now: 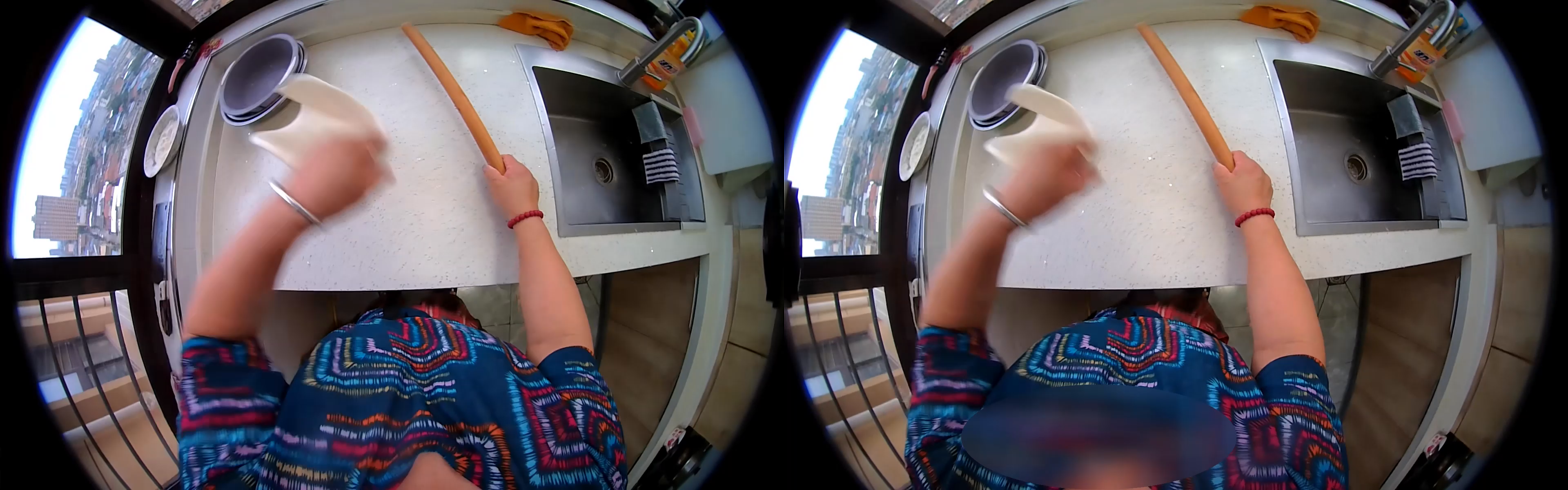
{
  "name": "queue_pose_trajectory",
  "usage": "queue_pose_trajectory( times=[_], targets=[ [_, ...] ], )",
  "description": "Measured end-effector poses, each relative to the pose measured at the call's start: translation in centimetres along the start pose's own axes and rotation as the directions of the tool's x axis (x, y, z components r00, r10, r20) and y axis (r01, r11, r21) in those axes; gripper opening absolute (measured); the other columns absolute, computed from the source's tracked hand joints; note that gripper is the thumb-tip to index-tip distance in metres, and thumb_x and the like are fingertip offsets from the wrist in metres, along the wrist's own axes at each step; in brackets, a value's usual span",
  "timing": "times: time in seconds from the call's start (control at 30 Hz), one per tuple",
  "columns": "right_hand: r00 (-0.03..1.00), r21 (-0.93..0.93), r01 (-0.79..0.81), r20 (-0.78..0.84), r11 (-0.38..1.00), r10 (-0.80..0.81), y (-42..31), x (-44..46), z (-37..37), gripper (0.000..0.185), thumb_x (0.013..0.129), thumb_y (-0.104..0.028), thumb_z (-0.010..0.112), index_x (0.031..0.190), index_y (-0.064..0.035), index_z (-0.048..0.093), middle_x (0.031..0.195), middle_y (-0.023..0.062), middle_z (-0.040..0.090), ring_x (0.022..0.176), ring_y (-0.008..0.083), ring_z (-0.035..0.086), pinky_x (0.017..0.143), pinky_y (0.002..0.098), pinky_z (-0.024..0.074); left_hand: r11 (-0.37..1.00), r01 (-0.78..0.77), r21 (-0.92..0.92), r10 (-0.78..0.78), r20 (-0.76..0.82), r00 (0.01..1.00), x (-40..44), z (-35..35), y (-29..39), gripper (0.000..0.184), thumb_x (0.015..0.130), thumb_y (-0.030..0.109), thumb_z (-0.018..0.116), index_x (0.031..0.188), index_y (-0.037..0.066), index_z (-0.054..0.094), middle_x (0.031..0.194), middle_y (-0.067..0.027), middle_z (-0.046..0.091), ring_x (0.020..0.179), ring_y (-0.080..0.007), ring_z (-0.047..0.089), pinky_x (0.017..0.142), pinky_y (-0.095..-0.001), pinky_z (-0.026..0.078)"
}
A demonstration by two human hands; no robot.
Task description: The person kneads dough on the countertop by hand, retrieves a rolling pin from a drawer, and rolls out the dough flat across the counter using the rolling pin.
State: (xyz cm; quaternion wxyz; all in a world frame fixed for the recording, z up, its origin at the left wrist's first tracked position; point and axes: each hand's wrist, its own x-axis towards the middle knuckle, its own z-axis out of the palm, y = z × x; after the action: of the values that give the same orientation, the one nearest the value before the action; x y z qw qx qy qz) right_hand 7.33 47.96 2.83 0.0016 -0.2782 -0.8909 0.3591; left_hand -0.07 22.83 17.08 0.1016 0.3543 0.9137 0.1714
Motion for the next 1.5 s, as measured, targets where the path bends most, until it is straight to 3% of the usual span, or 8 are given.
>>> queue_pose_trajectory(
  times=[0.17, 0.37, 0.6, 0.83, 0.9, 0.93, 1.0, 1.5],
  targets=[
    [0.999, 0.006, 0.034, -0.016, 0.999, -0.033, 0.4, 0.1, 0.4, 0.031, 0.080, -0.035, 0.057, 0.097, -0.0102, 0.064, 0.086, 0.0122, 0.067, 0.082, 0.0306, 0.063, 0.074, 0.0401, 0.0486, 0.970, 0.218, -0.111, -0.143, 0.465, 0.873, -6.8, 10.3, -0.6, 0.028, 0.080, 0.031, 0.065, 0.096, 0.008, 0.066, 0.082, -0.0166, 0.067, 0.082, -0.0344, 0.064, 0.076, -0.0428, 0.050],
    [0.999, -0.052, 0.039, -0.004, 0.998, -0.040, 0.1, 0.1, 0.2, 0.031, 0.080, -0.036, 0.058, 0.095, -0.0092, 0.064, 0.086, 0.0125, 0.066, 0.081, 0.0311, 0.062, 0.073, 0.0404, 0.0484, 0.837, 0.531, -0.135, -0.548, -0.189, 0.815, -5.1, 8.1, -6.2, 0.039, 0.083, 0.038, 0.062, 0.099, 0.003, 0.063, 0.081, -0.0199, 0.066, 0.081, -0.0362, 0.064, 0.072, -0.0431, 0.050],
    [0.997, -0.040, 0.071, 0.009, 0.997, -0.070, 0.7, 0.6, 0.4, 0.033, 0.080, -0.038, 0.058, 0.095, -0.0086, 0.063, 0.086, 0.0137, 0.066, 0.081, 0.0322, 0.062, 0.073, 0.0407, 0.0484, 0.756, 0.642, 0.127, -0.653, 0.069, 0.755, 0.0, 9.0, -4.5, 0.047, 0.078, 0.044, 0.063, 0.099, 0.002, 0.061, 0.100, -0.0194, 0.066, 0.093, -0.0324, 0.064, 0.079, -0.0401, 0.051],
    [0.997, -0.044, 0.081, 0.016, 0.996, -0.080, 0.8, 0.7, 0.4, 0.035, 0.080, -0.038, 0.058, 0.096, -0.0078, 0.064, 0.087, 0.0142, 0.067, 0.083, 0.0322, 0.063, 0.075, 0.0405, 0.0486, 0.775, 0.631, 0.003, -0.626, -0.123, 0.770, -4.3, 10.1, -8.1, 0.026, 0.083, 0.026, 0.057, 0.095, 0.004, 0.061, 0.093, -0.0167, 0.067, 0.093, -0.0295, 0.065, 0.081, -0.0415, 0.052],
    [0.995, -0.030, 0.095, 0.023, 0.995, -0.094, 1.0, 0.5, 0.4, 0.035, 0.079, -0.038, 0.058, 0.096, -0.0077, 0.064, 0.087, 0.0143, 0.067, 0.083, 0.0323, 0.063, 0.075, 0.0407, 0.0486, 0.279, 0.462, -0.842, -0.858, -0.002, 0.513, -7.4, 9.9, -8.3, 0.022, 0.086, 0.012, 0.048, 0.100, -0.003, 0.057, 0.101, -0.0199, 0.064, 0.095, -0.0332, 0.063, 0.084, -0.0451, 0.053],
    [0.994, -0.015, 0.107, 0.012, 0.994, -0.107, 0.9, 0.4, 0.4, 0.034, 0.079, -0.037, 0.059, 0.096, -0.0071, 0.064, 0.087, 0.0145, 0.067, 0.082, 0.0323, 0.063, 0.074, 0.0400, 0.0489, 0.278, 0.461, -0.843, -0.861, -0.006, 0.508, -8.8, 10.7, -9.2, 0.022, 0.086, 0.012, 0.048, 0.100, -0.003, 0.057, 0.101, -0.0199, 0.064, 0.095, -0.0332, 0.063, 0.084, -0.0451, 0.053],
    [0.991, -0.008, 0.135, 0.006, 0.991, -0.135, 1.1, 0.1, 0.1, 0.033, 0.080, -0.035, 0.060, 0.096, -0.0065, 0.064, 0.086, 0.0146, 0.067, 0.081, 0.0323, 0.063, 0.074, 0.0394, 0.0491, -0.326, -0.147, -0.934, -0.894, 0.254, 0.368, -11.1, 13.0, -10.8, 0.027, 0.087, 0.005, 0.043, 0.108, -0.010, 0.050, 0.111, -0.0238, 0.057, 0.102, -0.0369, 0.060, 0.088, -0.0486, 0.052],
    [0.656, -0.078, 0.747, 0.249, 0.660, -0.713, -5.5, -5.5, 3.4, 0.032, 0.072, -0.011, 0.069, 0.102, -0.0045, 0.062, 0.090, 0.0129, 0.061, 0.079, 0.0316, 0.059, 0.076, 0.0407, 0.0489, -0.729, 0.037, -0.684, -0.479, 0.547, 0.686, -12.2, 11.9, -12.4, 0.038, 0.093, 0.023, 0.048, 0.121, -0.004, 0.047, 0.120, -0.0247, 0.056, 0.109, -0.0369, 0.057, 0.092, -0.0480, 0.048]
  ],
)
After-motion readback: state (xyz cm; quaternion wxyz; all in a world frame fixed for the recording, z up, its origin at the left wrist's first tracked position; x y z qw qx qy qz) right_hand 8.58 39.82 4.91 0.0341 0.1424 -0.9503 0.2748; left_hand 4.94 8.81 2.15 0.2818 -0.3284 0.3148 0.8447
